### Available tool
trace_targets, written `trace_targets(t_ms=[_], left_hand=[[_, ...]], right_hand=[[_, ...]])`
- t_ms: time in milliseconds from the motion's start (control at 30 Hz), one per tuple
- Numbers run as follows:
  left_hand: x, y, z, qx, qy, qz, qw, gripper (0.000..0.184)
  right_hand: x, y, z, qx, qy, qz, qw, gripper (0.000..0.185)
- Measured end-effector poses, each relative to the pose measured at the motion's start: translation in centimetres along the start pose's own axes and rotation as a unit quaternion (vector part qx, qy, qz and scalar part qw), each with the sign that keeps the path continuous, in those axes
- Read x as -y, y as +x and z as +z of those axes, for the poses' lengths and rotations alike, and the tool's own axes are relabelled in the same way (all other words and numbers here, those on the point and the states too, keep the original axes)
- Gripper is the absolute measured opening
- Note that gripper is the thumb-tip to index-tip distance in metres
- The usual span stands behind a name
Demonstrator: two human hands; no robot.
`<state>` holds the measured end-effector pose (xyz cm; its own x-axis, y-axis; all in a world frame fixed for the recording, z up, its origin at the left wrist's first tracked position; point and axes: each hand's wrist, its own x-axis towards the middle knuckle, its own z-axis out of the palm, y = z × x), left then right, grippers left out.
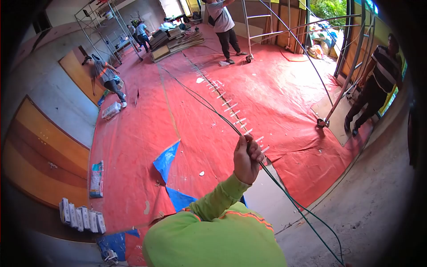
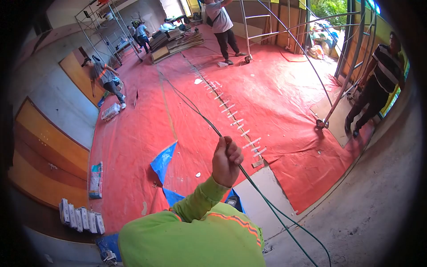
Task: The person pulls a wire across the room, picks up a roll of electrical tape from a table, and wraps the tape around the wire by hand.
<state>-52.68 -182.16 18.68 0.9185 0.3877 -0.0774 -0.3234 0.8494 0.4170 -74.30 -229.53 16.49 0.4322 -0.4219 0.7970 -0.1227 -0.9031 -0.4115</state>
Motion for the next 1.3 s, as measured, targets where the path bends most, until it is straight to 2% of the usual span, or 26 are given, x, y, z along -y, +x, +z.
trace_targets(t_ms=[67, 167, 267, 367, 467, 567, 667, 733, 767, 800, 833, 867, 967, 1000, 1033, 1067, 1100, 1133, 1167, 1200, 1300], left_hand=[[0.1, -0.1, -0.4, -0.013, -0.009, -0.015, 1.000, 0.026], [0.1, -0.4, -0.9, 0.001, -0.001, -0.017, 1.000, 0.026], [0.5, -0.5, -1.4, -0.010, -0.010, -0.026, 1.000, 0.026], [0.5, -0.2, -1.8, 0.010, 0.002, -0.026, 1.000, 0.026], [0.4, -0.2, -1.9, 0.015, 0.017, -0.040, 0.999, 0.027], [0.7, 0.0, -2.5, 0.011, 0.009, -0.047, 0.999, 0.026], [0.6, 0.7, -3.4, -0.043, 0.035, -0.044, 0.997, 0.026], [-0.1, 1.7, -4.8, -0.055, 0.054, -0.034, 0.996, 0.026], [-0.7, 2.0, -5.4, -0.061, 0.063, -0.028, 0.996, 0.026], [-1.7, 2.3, -5.5, -0.086, 0.089, -0.016, 0.992, 0.026], [-2.7, 2.6, -6.1, -0.089, 0.119, -0.005, 0.989, 0.026], [-3.9, 3.3, -7.3, -0.093, 0.149, 0.006, 0.984, 0.026], [-6.9, 5.1, -11.1, -0.105, 0.242, 0.040, 0.964, 0.028], [-7.9, 5.5, -12.0, -0.114, 0.271, 0.048, 0.955, 0.028], [-9.0, 5.8, -12.7, -0.123, 0.300, 0.055, 0.944, 0.028], [-10.1, 6.2, -13.2, -0.122, 0.312, 0.073, 0.939, 0.029], [-11.2, 6.7, -14.0, -0.133, 0.354, 0.088, 0.921, 0.030], [-12.5, 7.2, -15.2, -0.143, 0.396, 0.104, 0.901, 0.030], [-13.9, 7.9, -16.5, -0.154, 0.437, 0.119, 0.878, 0.030], [-15.5, 9.1, -18.7, -0.166, 0.477, 0.146, 0.851, 0.033], [-20.2, 11.0, -23.5, -0.200, 0.649, 0.236, 0.695, 0.033]], right_hand=[[0.0, 0.1, -0.1, 0.069, -0.021, -0.045, 0.996, 0.052], [0.2, 0.3, 0.8, 0.073, -0.006, -0.039, 0.997, 0.047], [-2.7, -1.2, 1.0, 0.073, -0.035, -0.029, 0.996, 0.045], [-4.7, -1.5, 0.5, 0.119, -0.095, -0.072, 0.986, 0.043], [-1.6, -0.8, 0.6, 0.192, 0.002, -0.001, 0.981, 0.044], [0.8, 0.4, 1.1, 0.226, 0.052, -0.015, 0.973, 0.040], [2.9, 1.4, 3.9, 0.256, 0.162, -0.038, 0.952, 0.032], [3.1, 1.0, 7.4, 0.344, 0.353, 0.105, 0.864, 0.024], [3.8, 1.3, 9.5, 0.409, 0.302, 0.057, 0.859, 0.021], [-0.4, -1.7, 15.3, 0.399, 0.436, 0.165, 0.790, 0.022], [0.4, -2.6, 18.2, 0.464, 0.417, 0.175, 0.762, 0.028], [1.8, -3.9, 21.4, 0.533, 0.422, 0.170, 0.713, 0.028], [9.3, -7.8, 29.2, 0.699, 0.319, 0.145, 0.623, 0.025], [11.2, -10.3, 31.9, 0.734, 0.328, 0.119, 0.583, 0.025], [13.3, -13.3, 34.1, 0.722, 0.342, -0.008, 0.601, 0.025], [14.6, -17.0, 36.9, 0.752, 0.305, -0.066, 0.581, 0.027], [17.5, -18.9, 37.9, 0.774, 0.284, -0.139, 0.548, 0.028], [20.4, -21.1, 39.1, 0.795, 0.316, -0.178, 0.486, 0.029], [23.9, -22.4, 39.7, 0.784, 0.327, -0.224, 0.478, 0.022], [26.5, -24.6, 41.4, 0.803, 0.291, -0.215, 0.473, 0.016], [37.4, -22.4, 43.1, 0.859, 0.185, -0.338, 0.338, 0.019]])
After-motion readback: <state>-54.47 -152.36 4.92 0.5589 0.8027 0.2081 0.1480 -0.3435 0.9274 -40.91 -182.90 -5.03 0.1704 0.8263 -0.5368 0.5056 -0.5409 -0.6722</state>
